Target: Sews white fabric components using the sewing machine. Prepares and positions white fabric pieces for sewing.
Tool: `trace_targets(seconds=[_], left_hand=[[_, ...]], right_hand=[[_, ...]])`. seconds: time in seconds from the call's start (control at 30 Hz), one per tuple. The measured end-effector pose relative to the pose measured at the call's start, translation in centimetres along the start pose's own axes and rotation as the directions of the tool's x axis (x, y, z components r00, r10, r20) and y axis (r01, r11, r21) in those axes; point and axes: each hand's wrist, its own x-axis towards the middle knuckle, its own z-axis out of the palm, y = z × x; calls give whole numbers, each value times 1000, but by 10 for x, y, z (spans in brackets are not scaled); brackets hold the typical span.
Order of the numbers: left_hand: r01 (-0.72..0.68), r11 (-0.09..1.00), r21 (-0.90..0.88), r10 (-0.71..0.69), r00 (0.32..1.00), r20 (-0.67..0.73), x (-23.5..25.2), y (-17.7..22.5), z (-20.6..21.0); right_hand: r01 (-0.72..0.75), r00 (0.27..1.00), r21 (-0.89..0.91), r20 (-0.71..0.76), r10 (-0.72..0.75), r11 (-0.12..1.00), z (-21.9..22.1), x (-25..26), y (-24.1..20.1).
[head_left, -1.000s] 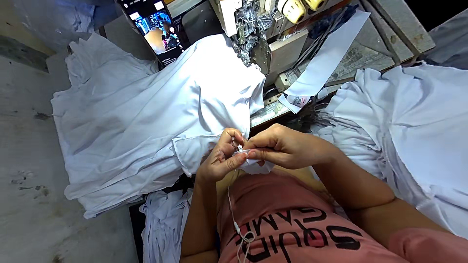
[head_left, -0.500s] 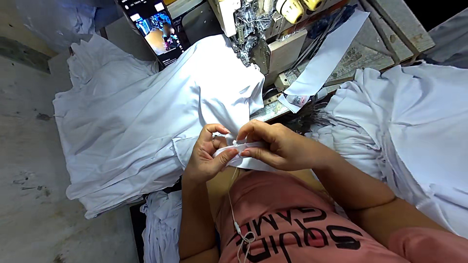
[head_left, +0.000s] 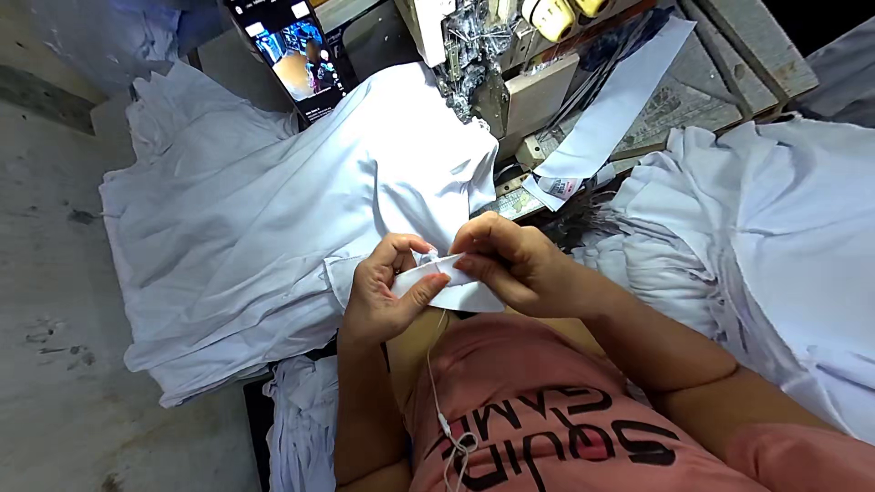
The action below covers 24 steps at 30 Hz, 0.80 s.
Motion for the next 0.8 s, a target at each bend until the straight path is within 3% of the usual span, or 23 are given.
trace_targets(seconds=[0.17,0.37,0.53,0.8], left_hand=[[-37,999,-29,37,999,-13,-1,1,-5],[-60,993,98,55,997,57,2,0,-16],[-84,996,17,82,990,118,3,-4,-15],[-59,989,-133,53,997,-48,-3,-10,-1]], right_hand=[[21,998,-70,64,-16,997,0,-2,4],[69,994,-104,90,-60,992,0,0,3],[89,995,-115,51,-84,989,0,1,3],[78,996,-107,-34,-82,991,3,1,4]])
